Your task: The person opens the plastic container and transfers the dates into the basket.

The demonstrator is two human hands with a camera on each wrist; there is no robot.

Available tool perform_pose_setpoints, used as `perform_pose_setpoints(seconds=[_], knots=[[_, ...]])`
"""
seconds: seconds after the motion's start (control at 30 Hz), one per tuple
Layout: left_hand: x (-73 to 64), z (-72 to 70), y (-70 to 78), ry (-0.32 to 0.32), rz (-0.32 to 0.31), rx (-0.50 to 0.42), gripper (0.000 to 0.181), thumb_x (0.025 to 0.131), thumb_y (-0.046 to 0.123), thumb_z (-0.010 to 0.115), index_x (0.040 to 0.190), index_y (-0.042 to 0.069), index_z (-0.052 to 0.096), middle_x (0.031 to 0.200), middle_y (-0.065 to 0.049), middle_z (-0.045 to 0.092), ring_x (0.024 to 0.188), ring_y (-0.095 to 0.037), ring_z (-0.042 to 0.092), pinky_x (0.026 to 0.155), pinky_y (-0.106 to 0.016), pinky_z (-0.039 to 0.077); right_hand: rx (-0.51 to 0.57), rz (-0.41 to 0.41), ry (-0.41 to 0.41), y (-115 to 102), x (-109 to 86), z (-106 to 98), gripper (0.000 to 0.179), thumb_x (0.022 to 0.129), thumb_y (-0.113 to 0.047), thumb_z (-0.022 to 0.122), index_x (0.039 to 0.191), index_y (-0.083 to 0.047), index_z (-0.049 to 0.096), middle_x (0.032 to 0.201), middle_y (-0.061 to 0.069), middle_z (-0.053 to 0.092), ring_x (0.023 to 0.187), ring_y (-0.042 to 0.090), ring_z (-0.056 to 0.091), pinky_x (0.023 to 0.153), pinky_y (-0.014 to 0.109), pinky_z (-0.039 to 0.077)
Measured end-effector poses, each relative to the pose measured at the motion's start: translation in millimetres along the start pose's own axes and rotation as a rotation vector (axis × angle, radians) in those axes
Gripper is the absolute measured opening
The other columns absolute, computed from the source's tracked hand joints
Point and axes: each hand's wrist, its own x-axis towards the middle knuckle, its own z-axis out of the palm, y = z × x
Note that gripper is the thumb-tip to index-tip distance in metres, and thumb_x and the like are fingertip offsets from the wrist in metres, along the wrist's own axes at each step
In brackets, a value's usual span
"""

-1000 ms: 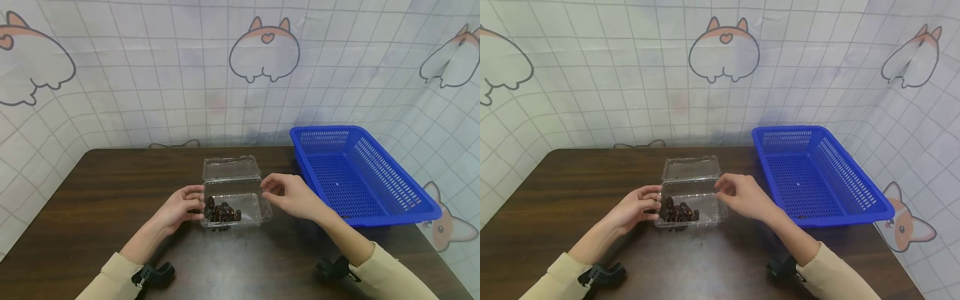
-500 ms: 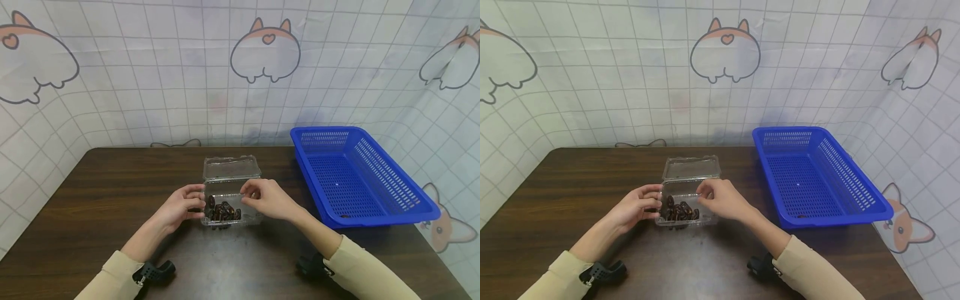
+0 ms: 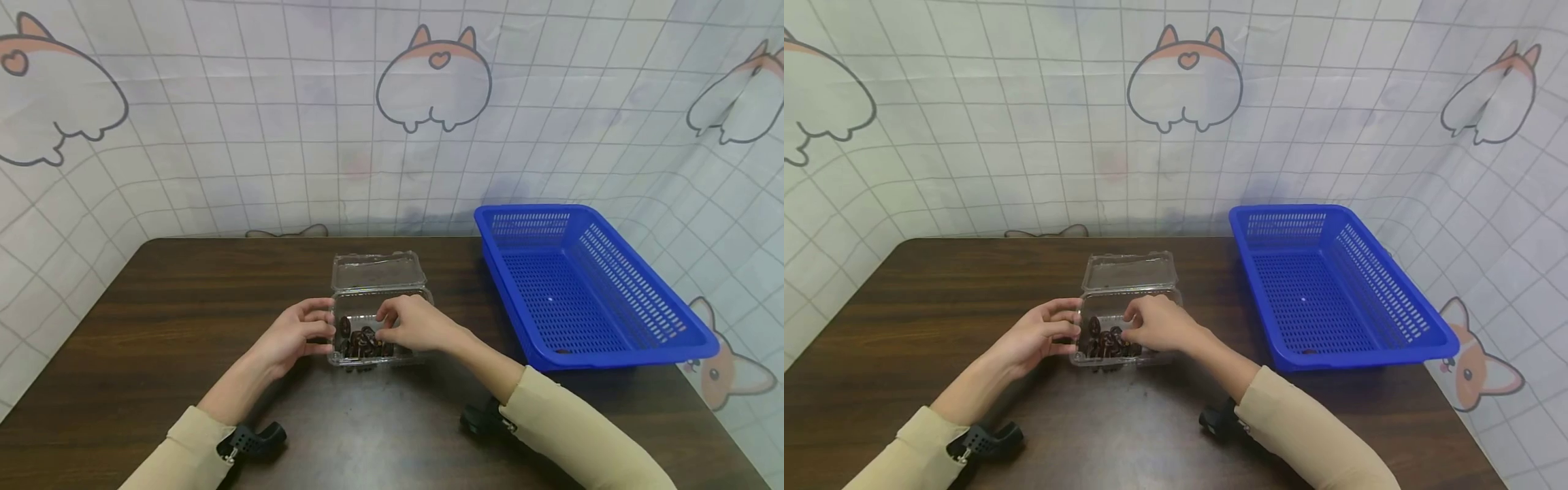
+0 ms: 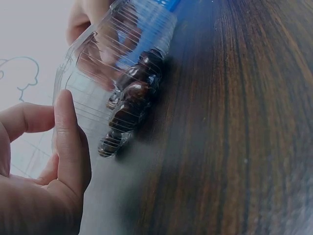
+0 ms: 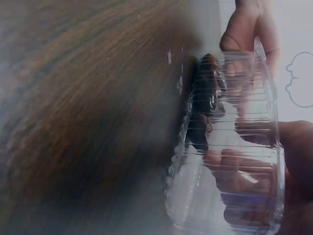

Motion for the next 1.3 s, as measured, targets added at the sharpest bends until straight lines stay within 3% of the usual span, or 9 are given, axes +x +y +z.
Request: perform_pose_setpoints(seconds=[0.47,0.67,0.9,1.1,1.3], knots=[[2.7,-1.5,2.2,-0.015,0.005,-0.003,0.056,0.096,-0.003,0.059,0.148,-0.003,0.039,0.108,-0.008,0.056,0.090,-0.020,0.059,0.076,-0.036,0.060,-0.035,0.045,-0.017,-2.1,13.7,11.3,0.028,0.095,-0.017,0.076,0.119,-0.006,0.069,0.095,0.000,0.071,0.080,0.013,0.065,0.075,0.036,0.055],[3.0,-1.7,0.6,-0.002,-0.003,-0.001,0.055,0.096,-0.003,0.059,0.147,-0.003,0.039,0.106,-0.008,0.056,0.089,-0.020,0.059,0.075,-0.036,0.060,-0.046,0.044,-0.034,-0.7,19.2,16.3,0.026,0.091,-0.013,0.077,0.115,-0.008,0.070,0.087,-0.004,0.066,0.078,0.013,0.061,0.075,0.035,0.053],[0.0,-1.1,-2.2,0.001,-0.007,0.001,0.056,0.097,-0.002,0.059,0.148,-0.004,0.038,0.106,-0.008,0.056,0.088,-0.018,0.061,0.075,-0.035,0.061,-0.072,0.036,-0.046,-3.0,20.7,20.1,0.021,0.089,-0.009,0.076,0.110,-0.009,0.070,0.089,-0.001,0.065,0.078,0.014,0.061,0.072,0.034,0.052],[0.8,-0.8,-0.7,0.000,0.004,0.008,0.056,0.097,-0.001,0.059,0.148,-0.004,0.038,0.108,-0.009,0.056,0.087,-0.018,0.060,0.075,-0.035,0.061,-0.076,0.020,0.008,-2.6,19.8,20.0,0.023,0.087,-0.004,0.076,0.104,-0.015,0.065,0.087,-0.001,0.067,0.075,0.016,0.061,0.068,0.036,0.051],[1.1,-1.6,-1.5,-0.005,-0.001,0.012,0.056,0.098,-0.002,0.058,0.149,-0.005,0.036,0.107,-0.008,0.057,0.088,-0.019,0.060,0.076,-0.036,0.060,-0.067,0.031,0.061,-2.7,16.2,16.7,0.020,0.087,-0.007,0.080,0.103,-0.014,0.070,0.089,-0.001,0.069,0.078,0.015,0.064,0.070,0.036,0.054]])
